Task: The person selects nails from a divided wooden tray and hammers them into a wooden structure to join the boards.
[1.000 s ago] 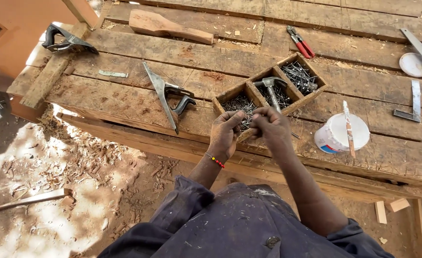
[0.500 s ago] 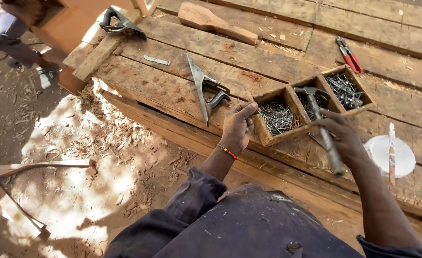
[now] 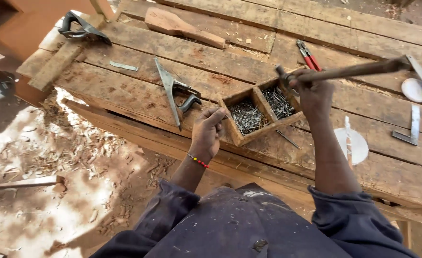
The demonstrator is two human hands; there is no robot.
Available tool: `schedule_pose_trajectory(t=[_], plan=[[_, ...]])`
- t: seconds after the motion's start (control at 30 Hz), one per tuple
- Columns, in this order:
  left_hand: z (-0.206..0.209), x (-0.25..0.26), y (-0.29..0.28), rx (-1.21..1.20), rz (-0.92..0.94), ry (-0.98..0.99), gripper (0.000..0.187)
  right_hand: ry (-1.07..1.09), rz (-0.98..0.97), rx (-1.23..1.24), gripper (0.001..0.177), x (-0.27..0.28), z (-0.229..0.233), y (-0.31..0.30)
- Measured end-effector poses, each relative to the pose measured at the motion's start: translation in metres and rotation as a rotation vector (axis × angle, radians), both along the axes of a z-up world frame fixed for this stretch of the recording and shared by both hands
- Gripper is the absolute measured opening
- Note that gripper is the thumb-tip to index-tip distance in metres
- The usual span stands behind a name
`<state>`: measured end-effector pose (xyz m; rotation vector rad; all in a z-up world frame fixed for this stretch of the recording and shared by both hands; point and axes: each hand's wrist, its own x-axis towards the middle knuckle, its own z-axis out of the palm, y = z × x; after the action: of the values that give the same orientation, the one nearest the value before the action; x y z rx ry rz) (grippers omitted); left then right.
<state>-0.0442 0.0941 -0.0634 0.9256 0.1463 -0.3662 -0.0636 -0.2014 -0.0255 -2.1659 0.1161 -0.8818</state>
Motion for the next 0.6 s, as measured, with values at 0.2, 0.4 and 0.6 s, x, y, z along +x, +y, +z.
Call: schedule_pose_trajectory(t=[0.2,0.4,0.6], plan=[[0.034,-0.015,-0.011,0.01,-0.057,-0.05,0.021,-0.402,0.22,0.218,0.039,-0.027,0.066,0.051],[0.067,-0.027,-0.027,0.055,-0.072,-0.253,0.022,-0.457,-0.025,0.421,0.033,-0.058,0.065,0.108],[0.083,-0.045,-0.032,0.051,-0.055,-0.298,0.019,-0.418,-0.07,0.59,0.034,-0.064,0.072,0.123]])
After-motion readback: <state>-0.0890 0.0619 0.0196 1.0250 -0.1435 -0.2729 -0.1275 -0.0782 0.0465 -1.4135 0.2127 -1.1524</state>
